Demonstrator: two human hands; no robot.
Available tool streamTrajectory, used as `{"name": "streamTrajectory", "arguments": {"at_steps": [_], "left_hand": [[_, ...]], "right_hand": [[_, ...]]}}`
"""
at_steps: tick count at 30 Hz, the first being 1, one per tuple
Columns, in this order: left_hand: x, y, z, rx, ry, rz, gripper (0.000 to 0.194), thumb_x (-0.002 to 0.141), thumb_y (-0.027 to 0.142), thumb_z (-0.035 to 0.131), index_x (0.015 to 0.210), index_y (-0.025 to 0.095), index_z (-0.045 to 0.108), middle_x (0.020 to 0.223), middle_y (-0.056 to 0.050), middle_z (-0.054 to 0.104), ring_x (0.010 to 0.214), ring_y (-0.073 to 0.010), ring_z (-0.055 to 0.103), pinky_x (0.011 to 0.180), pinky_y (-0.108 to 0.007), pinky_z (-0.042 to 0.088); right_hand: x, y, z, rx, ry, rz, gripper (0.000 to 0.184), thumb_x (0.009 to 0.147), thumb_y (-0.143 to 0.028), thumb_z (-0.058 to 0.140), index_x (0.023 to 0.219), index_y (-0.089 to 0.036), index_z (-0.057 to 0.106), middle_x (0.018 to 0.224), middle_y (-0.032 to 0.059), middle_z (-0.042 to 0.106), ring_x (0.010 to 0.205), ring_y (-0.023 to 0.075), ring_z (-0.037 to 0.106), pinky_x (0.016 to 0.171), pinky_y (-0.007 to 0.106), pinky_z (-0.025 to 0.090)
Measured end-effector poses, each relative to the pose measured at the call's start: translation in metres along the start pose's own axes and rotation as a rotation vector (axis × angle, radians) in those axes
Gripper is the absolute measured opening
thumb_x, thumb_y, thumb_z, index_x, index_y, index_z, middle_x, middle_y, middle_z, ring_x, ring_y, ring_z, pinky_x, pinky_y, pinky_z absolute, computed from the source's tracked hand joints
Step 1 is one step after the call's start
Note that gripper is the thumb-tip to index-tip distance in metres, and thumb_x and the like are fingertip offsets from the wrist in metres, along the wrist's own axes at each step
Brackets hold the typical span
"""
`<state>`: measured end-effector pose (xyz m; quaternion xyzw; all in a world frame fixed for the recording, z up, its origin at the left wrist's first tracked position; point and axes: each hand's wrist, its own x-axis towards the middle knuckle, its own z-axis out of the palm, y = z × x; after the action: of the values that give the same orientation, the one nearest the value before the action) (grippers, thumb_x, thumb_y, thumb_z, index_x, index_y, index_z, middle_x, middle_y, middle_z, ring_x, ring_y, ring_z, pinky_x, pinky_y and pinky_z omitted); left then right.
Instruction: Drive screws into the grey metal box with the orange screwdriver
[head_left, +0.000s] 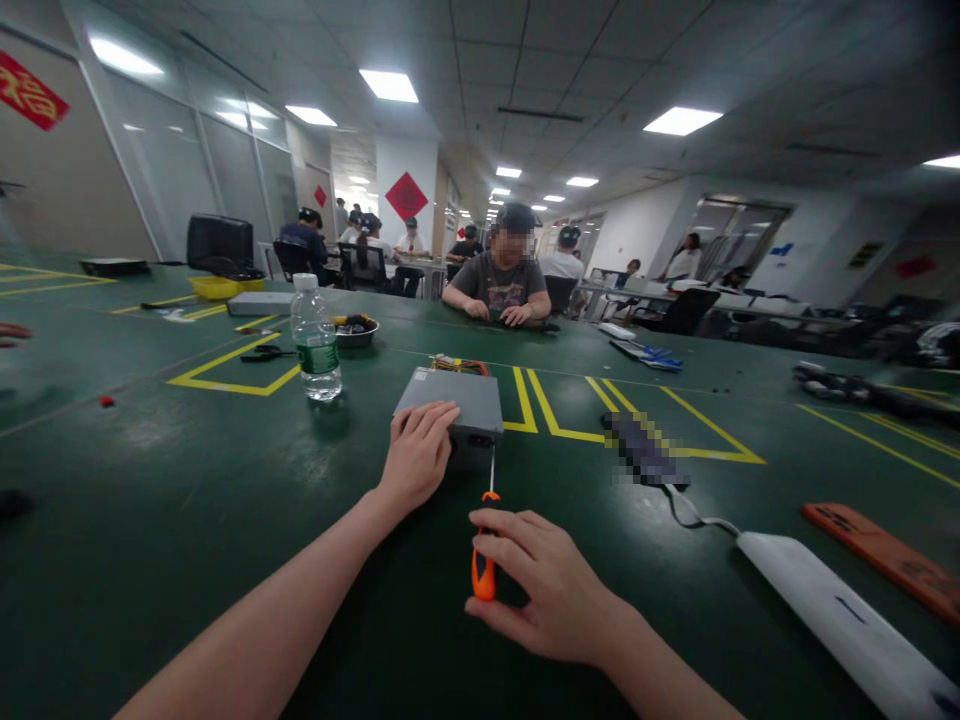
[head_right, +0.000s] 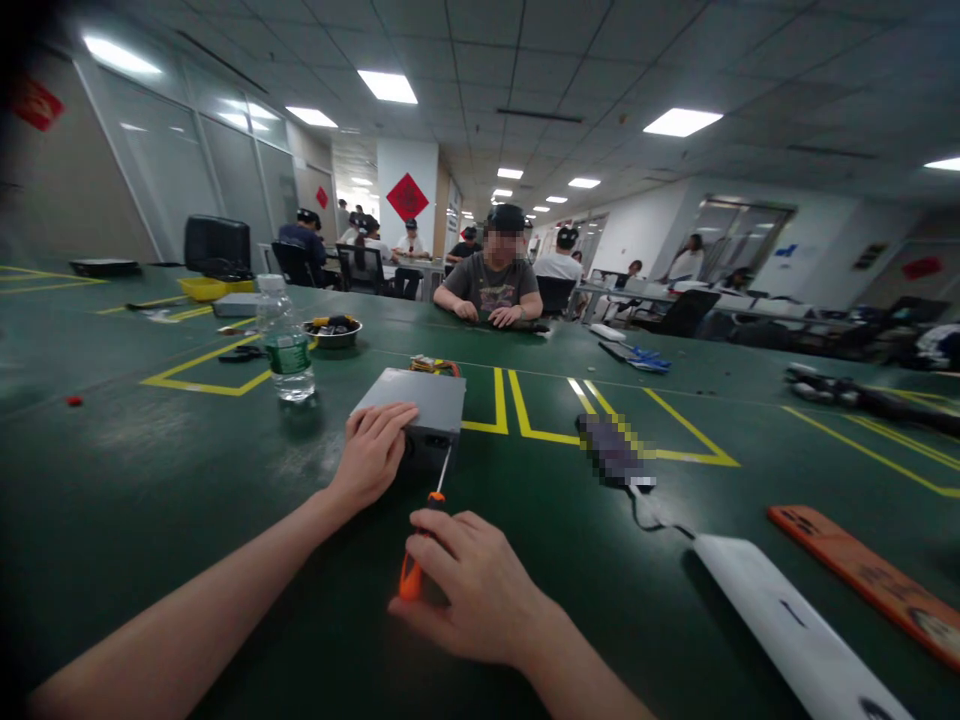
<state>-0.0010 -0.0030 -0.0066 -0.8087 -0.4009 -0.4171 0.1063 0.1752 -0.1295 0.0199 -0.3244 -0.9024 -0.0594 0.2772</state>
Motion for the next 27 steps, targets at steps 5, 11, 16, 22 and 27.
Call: {"name": "streamTrajectory", "arguments": {"at_steps": [5,11,16,22,27], "left_hand": [[0.000,-0.001,0.000,0.006,0.004,-0.012,0.033,0.088,0.014,0.038,0.117,0.023,0.051,0.124,-0.003,0.057,0.116,-0.0189,0.047,0.100,-0.040,0.025],[0.001,0.001,-0.002,0.015,-0.022,-0.017,0.034,0.087,0.014,0.040,0.118,0.023,0.050,0.126,-0.002,0.055,0.118,-0.0182,0.045,0.101,-0.039,0.025],[0.001,0.003,-0.003,0.012,-0.034,-0.033,0.033,0.085,0.018,0.044,0.117,0.023,0.050,0.126,-0.002,0.055,0.118,-0.0190,0.045,0.101,-0.039,0.025],[0.002,0.005,-0.004,0.012,-0.033,-0.043,0.033,0.082,0.025,0.052,0.115,0.022,0.050,0.124,-0.004,0.055,0.118,-0.0213,0.044,0.101,-0.040,0.025],[0.002,0.005,-0.003,0.011,-0.029,-0.060,0.029,0.084,0.027,0.052,0.112,0.023,0.051,0.123,-0.003,0.056,0.117,-0.0205,0.045,0.100,-0.039,0.026]], "right_hand": [[0.000,-0.002,0.000,0.003,-0.083,0.043,0.036,0.082,-0.042,0.054,0.108,-0.017,0.053,0.112,0.0121,0.058,0.091,0.0205,0.058,0.077,0.034,0.047],[0.001,-0.004,-0.001,-0.070,0.006,-0.002,0.032,0.087,-0.037,0.050,0.112,-0.017,0.054,0.111,0.0143,0.057,0.088,0.0214,0.059,0.071,0.035,0.048],[-0.001,-0.002,0.005,-0.133,0.190,-0.046,0.021,0.084,-0.035,0.055,0.089,-0.014,0.054,0.096,0.0133,0.062,0.071,0.0175,0.059,0.059,0.030,0.048],[-0.004,-0.005,0.005,-0.150,0.154,0.081,0.016,0.087,-0.025,0.045,0.095,-0.012,0.053,0.103,0.0152,0.055,0.077,0.0169,0.059,0.061,0.028,0.051],[-0.002,-0.014,0.006,-0.388,0.168,0.209,0.029,0.091,-0.025,0.038,0.107,-0.006,0.052,0.098,0.0155,0.055,0.071,0.0160,0.060,0.056,0.026,0.051]]}}
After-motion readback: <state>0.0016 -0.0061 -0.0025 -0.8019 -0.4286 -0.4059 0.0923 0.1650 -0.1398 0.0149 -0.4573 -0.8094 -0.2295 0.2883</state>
